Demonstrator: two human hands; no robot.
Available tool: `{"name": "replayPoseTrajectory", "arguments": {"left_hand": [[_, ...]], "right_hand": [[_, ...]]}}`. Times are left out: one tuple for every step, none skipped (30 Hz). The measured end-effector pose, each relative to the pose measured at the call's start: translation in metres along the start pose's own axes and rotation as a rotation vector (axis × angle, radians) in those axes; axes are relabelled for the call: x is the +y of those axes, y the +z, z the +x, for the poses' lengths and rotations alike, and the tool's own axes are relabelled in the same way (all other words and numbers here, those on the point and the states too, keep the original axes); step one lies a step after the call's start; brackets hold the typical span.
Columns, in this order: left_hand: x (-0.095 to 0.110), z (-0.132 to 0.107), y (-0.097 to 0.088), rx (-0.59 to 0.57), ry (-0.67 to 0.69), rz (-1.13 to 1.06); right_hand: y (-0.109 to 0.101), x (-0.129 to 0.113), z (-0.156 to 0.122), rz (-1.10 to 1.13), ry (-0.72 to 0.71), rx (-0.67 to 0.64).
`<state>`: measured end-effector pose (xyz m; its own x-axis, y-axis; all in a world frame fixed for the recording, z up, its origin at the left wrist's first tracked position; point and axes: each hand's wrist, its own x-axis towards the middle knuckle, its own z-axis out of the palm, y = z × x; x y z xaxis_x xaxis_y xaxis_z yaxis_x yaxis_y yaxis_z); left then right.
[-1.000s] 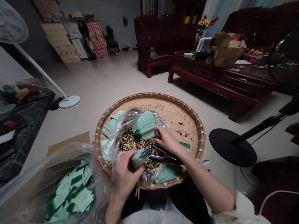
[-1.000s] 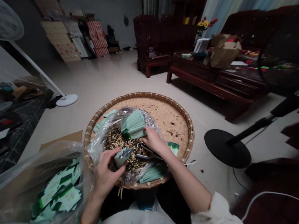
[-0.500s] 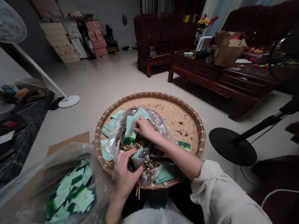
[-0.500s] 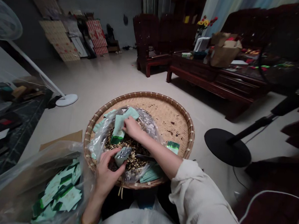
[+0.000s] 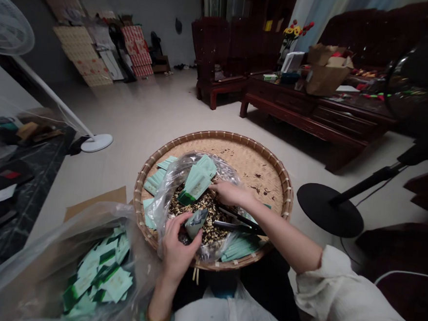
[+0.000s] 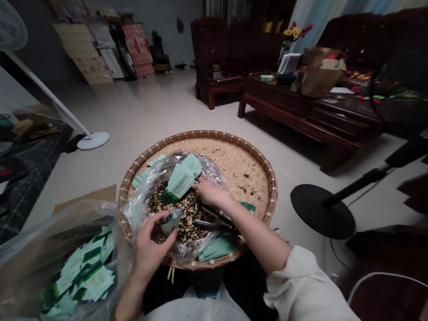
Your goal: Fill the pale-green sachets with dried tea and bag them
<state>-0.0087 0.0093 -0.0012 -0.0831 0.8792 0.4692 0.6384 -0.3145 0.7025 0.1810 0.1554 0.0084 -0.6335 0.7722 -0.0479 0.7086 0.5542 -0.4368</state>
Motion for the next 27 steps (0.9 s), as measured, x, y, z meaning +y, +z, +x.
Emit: {"name": "replayPoseTrajectory", "arguments": {"left_hand": [[0.001, 0.0, 0.0, 0.0, 0.005, 0.004], [0.001, 0.0, -0.001, 0.0, 0.008, 0.008], [0.001, 0.0, -0.001, 0.001, 0.008, 0.009], [0.001, -0.001, -0.001, 0.001, 0.004, 0.008], [0.001, -0.001, -0.001, 0.0, -0.002, 0.003], [0.001, -0.001, -0.001, -0.002, -0.008, -0.003], [0.0, -0.001, 0.0, -0.004, -0.013, -0.01], [0.0, -0.001, 0.001, -0.005, -0.016, -0.019], [-0.001, -0.001, 0.001, -0.006, -0.018, -0.028], [-0.002, -0.001, 0.002, -0.006, -0.019, -0.037], [-0.002, -0.001, 0.003, -0.005, -0.021, -0.047], [-0.002, -0.002, 0.003, -0.005, -0.025, -0.057], [-0.003, -0.002, 0.004, -0.005, -0.029, -0.066], [-0.003, -0.002, 0.004, -0.005, -0.033, -0.074], [-0.003, -0.002, 0.004, -0.003, -0.037, -0.079], [-0.004, -0.001, 0.003, -0.004, -0.041, -0.081], [-0.004, -0.001, 0.003, -0.006, -0.045, -0.081], [-0.004, -0.001, 0.002, -0.008, -0.049, -0.08], [-0.004, -0.001, 0.002, -0.01, -0.054, -0.078], [-0.005, -0.001, 0.001, -0.012, -0.058, -0.078], [-0.005, -0.001, 0.001, -0.012, -0.063, -0.078], [-0.005, 0.0, 0.001, -0.011, -0.066, -0.079], [-0.004, 0.0, 0.001, -0.008, -0.068, -0.08], [-0.004, 0.001, 0.001, -0.004, -0.069, -0.078], [-0.003, 0.002, 0.002, -0.001, -0.069, -0.075], [-0.002, 0.002, 0.002, 0.001, -0.07, -0.072], [-0.001, 0.003, 0.002, 0.005, -0.07, -0.071]], "right_hand": [[0.0, -0.001, 0.003, 0.008, -0.011, -0.002], [0.0, -0.003, 0.006, 0.013, -0.02, -0.004], [0.0, -0.004, 0.008, 0.014, -0.027, -0.008], [-0.001, -0.005, 0.01, 0.011, -0.033, -0.015], [-0.001, -0.006, 0.011, 0.005, -0.038, -0.027], [-0.002, -0.007, 0.012, -0.003, -0.046, -0.041], [-0.002, -0.007, 0.012, -0.014, -0.057, -0.059], [-0.002, -0.008, 0.012, -0.027, -0.068, -0.075], [-0.002, -0.008, 0.012, -0.043, -0.076, -0.088], [-0.002, -0.008, 0.011, -0.061, -0.081, -0.095], [-0.002, -0.009, 0.011, -0.078, -0.085, -0.094], [-0.001, -0.009, 0.011, -0.092, -0.087, -0.089], [-0.001, -0.009, 0.012, -0.1, -0.091, -0.081], [0.0, -0.009, 0.012, -0.103, -0.099, -0.072], [0.0, -0.009, 0.013, -0.101, -0.107, -0.064], [0.001, -0.008, 0.014, -0.092, -0.109, -0.06], [0.001, -0.007, 0.015, -0.077, -0.103, -0.062], [0.0, -0.006, 0.016, -0.053, -0.091, -0.066], [-0.001, -0.004, 0.016, -0.019, -0.077, -0.069], [-0.002, -0.003, 0.016, 0.022, -0.061, -0.067], [-0.005, -0.001, 0.015, 0.068, -0.044, -0.055], [-0.008, 0.0, 0.014, 0.115, -0.029, -0.036], [-0.011, 0.001, 0.012, 0.16, -0.014, -0.016], [-0.015, 0.002, 0.01, 0.205, 0.001, 0.001], [-0.018, 0.003, 0.008, 0.257, 0.02, 0.01], [-0.021, 0.003, 0.006, 0.323, 0.046, 0.006], [-0.024, 0.004, 0.003, 0.406, 0.075, -0.008]]}}
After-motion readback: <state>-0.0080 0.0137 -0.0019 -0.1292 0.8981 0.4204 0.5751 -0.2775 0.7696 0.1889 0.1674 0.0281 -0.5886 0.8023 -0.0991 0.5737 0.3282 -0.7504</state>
